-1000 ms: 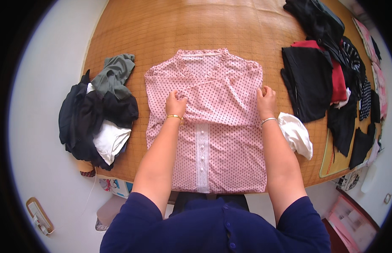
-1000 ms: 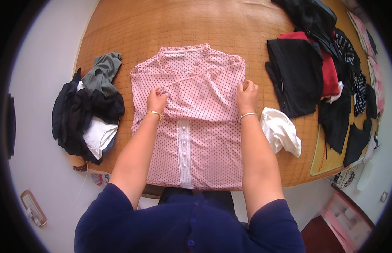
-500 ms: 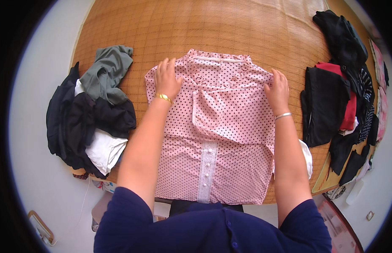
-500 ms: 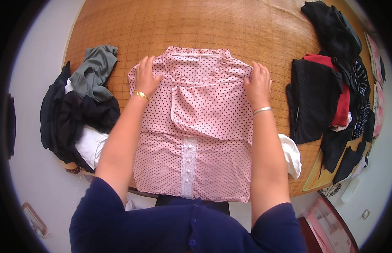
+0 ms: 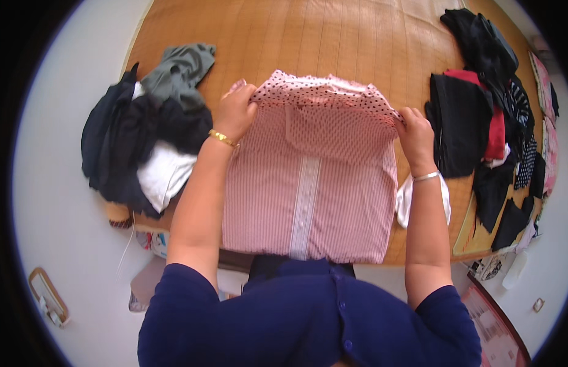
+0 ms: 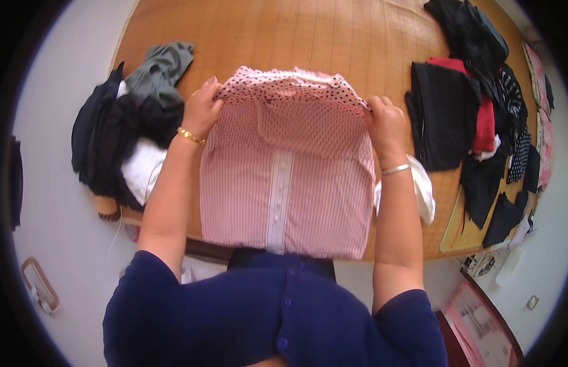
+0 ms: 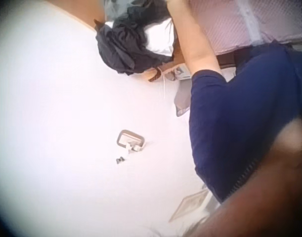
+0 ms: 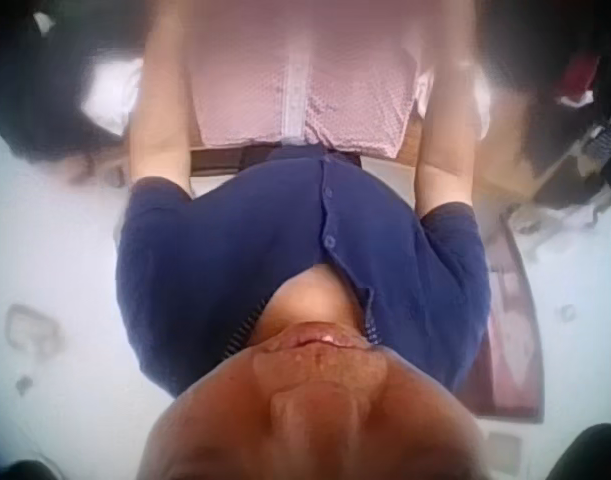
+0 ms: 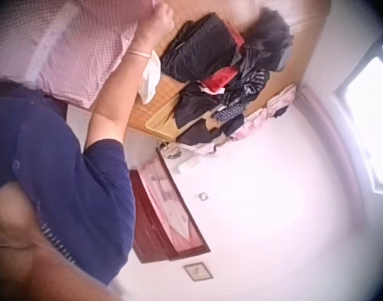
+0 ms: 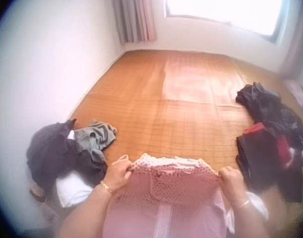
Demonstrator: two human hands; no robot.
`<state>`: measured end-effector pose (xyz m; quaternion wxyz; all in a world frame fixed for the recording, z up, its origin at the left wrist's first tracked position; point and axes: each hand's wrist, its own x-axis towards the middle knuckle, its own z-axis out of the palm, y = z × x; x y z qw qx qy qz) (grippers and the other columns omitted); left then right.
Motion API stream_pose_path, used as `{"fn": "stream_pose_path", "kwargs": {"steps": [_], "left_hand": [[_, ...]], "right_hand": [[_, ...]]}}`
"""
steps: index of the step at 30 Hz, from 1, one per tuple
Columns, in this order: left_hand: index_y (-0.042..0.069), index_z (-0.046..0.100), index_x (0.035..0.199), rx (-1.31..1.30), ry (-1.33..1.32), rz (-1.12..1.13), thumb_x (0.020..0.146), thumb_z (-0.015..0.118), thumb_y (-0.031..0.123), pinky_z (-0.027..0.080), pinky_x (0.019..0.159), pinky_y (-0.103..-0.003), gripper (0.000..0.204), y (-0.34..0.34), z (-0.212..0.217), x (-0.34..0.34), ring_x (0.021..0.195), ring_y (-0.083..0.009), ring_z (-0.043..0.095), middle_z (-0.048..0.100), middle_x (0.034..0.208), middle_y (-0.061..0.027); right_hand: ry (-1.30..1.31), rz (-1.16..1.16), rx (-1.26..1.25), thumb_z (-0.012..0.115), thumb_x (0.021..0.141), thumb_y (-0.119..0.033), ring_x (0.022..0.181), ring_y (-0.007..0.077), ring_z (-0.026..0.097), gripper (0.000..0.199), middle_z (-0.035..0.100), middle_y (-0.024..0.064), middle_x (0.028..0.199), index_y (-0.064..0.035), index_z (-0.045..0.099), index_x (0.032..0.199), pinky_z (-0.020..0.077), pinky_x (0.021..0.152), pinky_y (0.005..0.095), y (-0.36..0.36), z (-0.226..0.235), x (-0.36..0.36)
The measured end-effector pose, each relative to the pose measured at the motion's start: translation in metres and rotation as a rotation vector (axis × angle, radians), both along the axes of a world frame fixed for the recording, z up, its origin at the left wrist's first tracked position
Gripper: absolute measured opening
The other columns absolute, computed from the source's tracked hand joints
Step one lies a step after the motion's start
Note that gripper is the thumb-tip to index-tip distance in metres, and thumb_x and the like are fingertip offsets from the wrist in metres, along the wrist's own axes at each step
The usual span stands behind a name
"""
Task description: The person folds a lavender button-down shirt, a black polka-dot button-down shirt, a pink polka-dot button-down shirt, and black pants on a bed and places them into a stack.
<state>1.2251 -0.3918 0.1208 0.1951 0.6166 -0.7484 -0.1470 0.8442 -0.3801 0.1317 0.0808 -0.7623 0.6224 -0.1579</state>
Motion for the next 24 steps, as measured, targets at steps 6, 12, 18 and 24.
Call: {"fn": "stream_pose_path", "kwargs": {"steps": [6, 12, 18, 24], "left_hand": [[0.01, 0.056, 0.078, 0.002, -0.046, -0.165, 0.071, 0.057, 0.003, 0.041, 0.075, -0.039, 0.011, 0.217, 0.033, 0.021, 0.076, -0.0274, 0.056, 0.057, 0.073, -0.0081], [0.012, 0.059, 0.079, 0.295, -0.164, -0.119, 0.067, 0.059, 0.005, 0.036, 0.086, -0.04, 0.013, 0.338, -0.064, 0.023, 0.085, -0.0243, 0.057, 0.061, 0.08, -0.0056], [0.014, 0.061, 0.078, 0.259, -0.101, -0.264, 0.068, 0.059, 0.007, 0.039, 0.08, -0.041, 0.012, 0.364, -0.07, 0.051, 0.084, -0.0244, 0.058, 0.062, 0.079, -0.005], [0.011, 0.062, 0.084, 0.352, -0.132, -0.264, 0.071, 0.059, 0.007, 0.043, 0.08, -0.041, 0.014, 0.376, -0.075, 0.057, 0.089, -0.0271, 0.057, 0.061, 0.087, -0.0079]], "right_hand": [[-0.144, 0.139, 0.148, 0.058, 0.066, 0.0, 0.065, 0.0299, 0.059, 0.009, 0.058, 0.0116, 0.067, -0.0076, 0.059, 0.07, 0.0465, 0.057, 0.0408, 0.215, 0.008, 0.006], [0.001, -0.081, 0.334, 0.061, 0.064, -0.002, 0.077, 0.0309, 0.058, 0.012, 0.06, 0.0114, 0.075, -0.0092, 0.063, 0.074, 0.0471, 0.069, 0.0415, 0.343, -0.072, 0.034], [0.141, -0.16, 0.144, 0.062, 0.064, -0.006, 0.087, 0.028, 0.054, 0.013, 0.058, 0.0074, 0.079, -0.0132, 0.064, 0.076, 0.0431, 0.076, 0.0411, 0.376, -0.064, 0.033], [0.319, -0.225, 0.24, 0.059, 0.073, -0.01, 0.09, 0.0267, 0.055, 0.01, 0.06, 0.0067, 0.084, -0.0131, 0.064, 0.082, 0.0433, 0.079, 0.041, 0.396, -0.081, 0.033]]}}
